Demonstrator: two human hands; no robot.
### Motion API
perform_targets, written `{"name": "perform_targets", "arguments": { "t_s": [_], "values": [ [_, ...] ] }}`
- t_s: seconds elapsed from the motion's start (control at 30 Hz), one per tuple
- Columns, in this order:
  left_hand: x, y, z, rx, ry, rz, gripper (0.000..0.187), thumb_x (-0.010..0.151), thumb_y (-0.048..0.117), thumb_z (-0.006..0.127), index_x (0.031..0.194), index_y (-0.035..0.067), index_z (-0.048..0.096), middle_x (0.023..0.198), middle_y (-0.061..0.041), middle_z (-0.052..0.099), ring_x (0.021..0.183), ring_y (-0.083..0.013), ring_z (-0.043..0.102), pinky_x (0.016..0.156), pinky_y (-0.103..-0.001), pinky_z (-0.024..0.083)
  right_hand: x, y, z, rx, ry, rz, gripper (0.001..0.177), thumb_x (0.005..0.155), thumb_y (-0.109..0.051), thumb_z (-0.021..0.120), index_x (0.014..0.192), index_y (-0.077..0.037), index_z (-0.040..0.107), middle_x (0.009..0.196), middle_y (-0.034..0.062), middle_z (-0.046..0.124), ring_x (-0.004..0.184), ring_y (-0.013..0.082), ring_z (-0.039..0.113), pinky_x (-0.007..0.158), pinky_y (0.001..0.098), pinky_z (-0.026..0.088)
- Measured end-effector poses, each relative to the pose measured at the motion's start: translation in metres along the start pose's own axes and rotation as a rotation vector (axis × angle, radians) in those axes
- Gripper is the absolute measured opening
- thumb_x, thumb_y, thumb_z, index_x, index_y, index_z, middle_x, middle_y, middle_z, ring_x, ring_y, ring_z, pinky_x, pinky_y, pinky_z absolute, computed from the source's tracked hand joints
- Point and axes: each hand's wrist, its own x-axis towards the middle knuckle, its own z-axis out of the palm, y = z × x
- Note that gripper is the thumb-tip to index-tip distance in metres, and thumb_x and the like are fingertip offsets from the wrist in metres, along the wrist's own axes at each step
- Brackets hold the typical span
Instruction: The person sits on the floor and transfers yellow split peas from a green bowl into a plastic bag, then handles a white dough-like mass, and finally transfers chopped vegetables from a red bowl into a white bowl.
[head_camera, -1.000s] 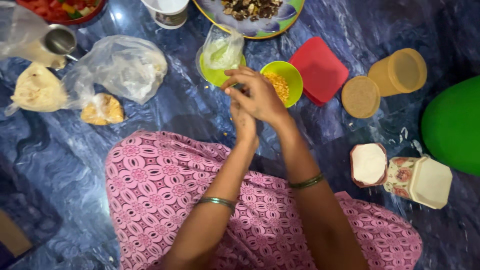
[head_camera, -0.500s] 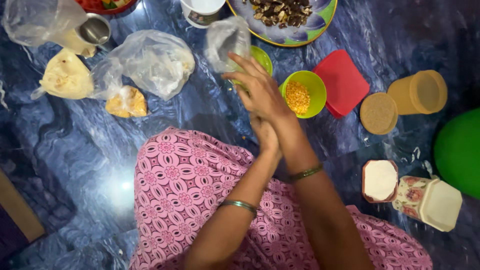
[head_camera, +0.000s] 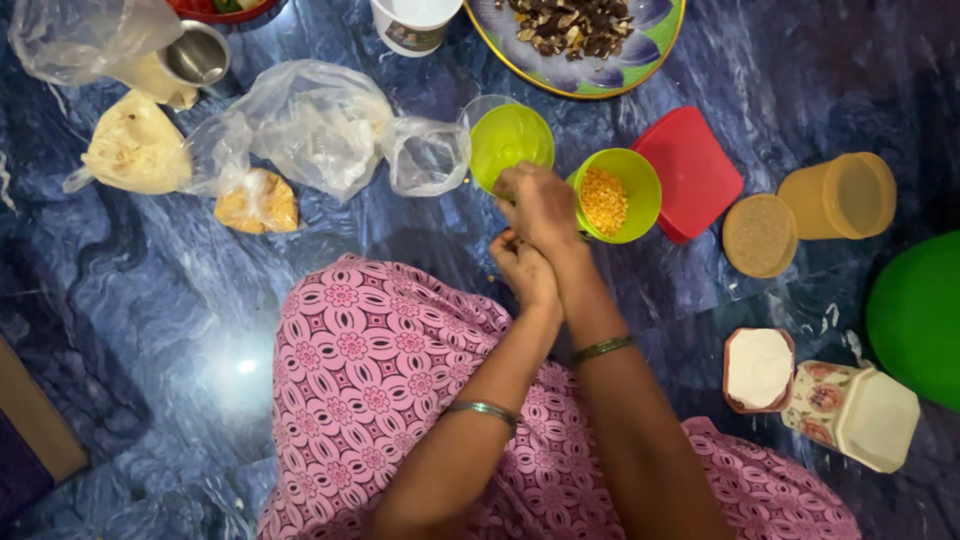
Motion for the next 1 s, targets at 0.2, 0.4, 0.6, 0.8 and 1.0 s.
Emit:
{"name": "perform_targets", "arguments": {
  "t_s": [0.2,0.4,0.6,0.8,1.0],
  "values": [
    [-0.011,0.020,0.001,-0.168,-0.052,-0.224,0.021,0.103,0.018,0.054,0.120,0.006,0.048,0.114,-0.009,0.056,0.104,-0.0202,0.058,0.090,-0.033,0.051,-0.021,-0.009,-0.018,0.151,0.250,-0.007,0.022,0.083,-0.017,0.076,0.102,-0.012,0.066,0.100,0.0111,0.071,0.086,0.0327,0.070,0.070,0.0439,0.055],
    [0.004,0.045,0.007,-0.057,-0.168,-0.116,0.034,0.103,0.022,0.051,0.135,0.010,0.049,0.104,-0.004,0.055,0.084,-0.0158,0.050,0.071,-0.030,0.043,-0.065,0.015,-0.018,0.703,0.650,0.345,0.027,0.096,-0.021,0.068,0.119,-0.009,0.060,0.098,0.0076,0.068,0.083,0.0198,0.067,0.072,0.0357,0.055],
    [-0.012,0.064,0.014,0.132,-0.452,0.006,0.038,0.105,0.024,0.054,0.140,0.009,0.053,0.104,0.004,0.060,0.087,-0.0046,0.054,0.078,-0.021,0.047,-0.113,0.130,-0.023,0.949,1.030,0.472,0.027,0.109,-0.020,0.056,0.127,-0.001,0.063,0.113,0.0090,0.068,0.101,0.0190,0.065,0.089,0.0330,0.053],
    [-0.016,0.050,0.013,0.245,-0.541,-0.106,0.041,0.099,0.018,0.059,0.138,0.008,0.055,0.091,0.002,0.057,0.079,-0.0104,0.052,0.071,-0.025,0.046,-0.162,0.154,-0.027,1.367,0.948,0.718,0.030,0.100,-0.028,0.051,0.122,-0.010,0.061,0.113,0.0074,0.068,0.097,0.0211,0.070,0.082,0.0381,0.059],
    [-0.020,0.027,0.013,0.438,-0.623,0.119,0.050,0.092,0.018,0.070,0.137,0.005,0.051,0.101,-0.006,0.057,0.088,-0.0159,0.056,0.078,-0.029,0.048,-0.192,0.168,0.033,1.400,0.632,0.893,0.027,0.102,-0.029,0.055,0.120,-0.011,0.066,0.107,0.0041,0.069,0.091,0.0162,0.068,0.078,0.0332,0.057]
  ]
}}
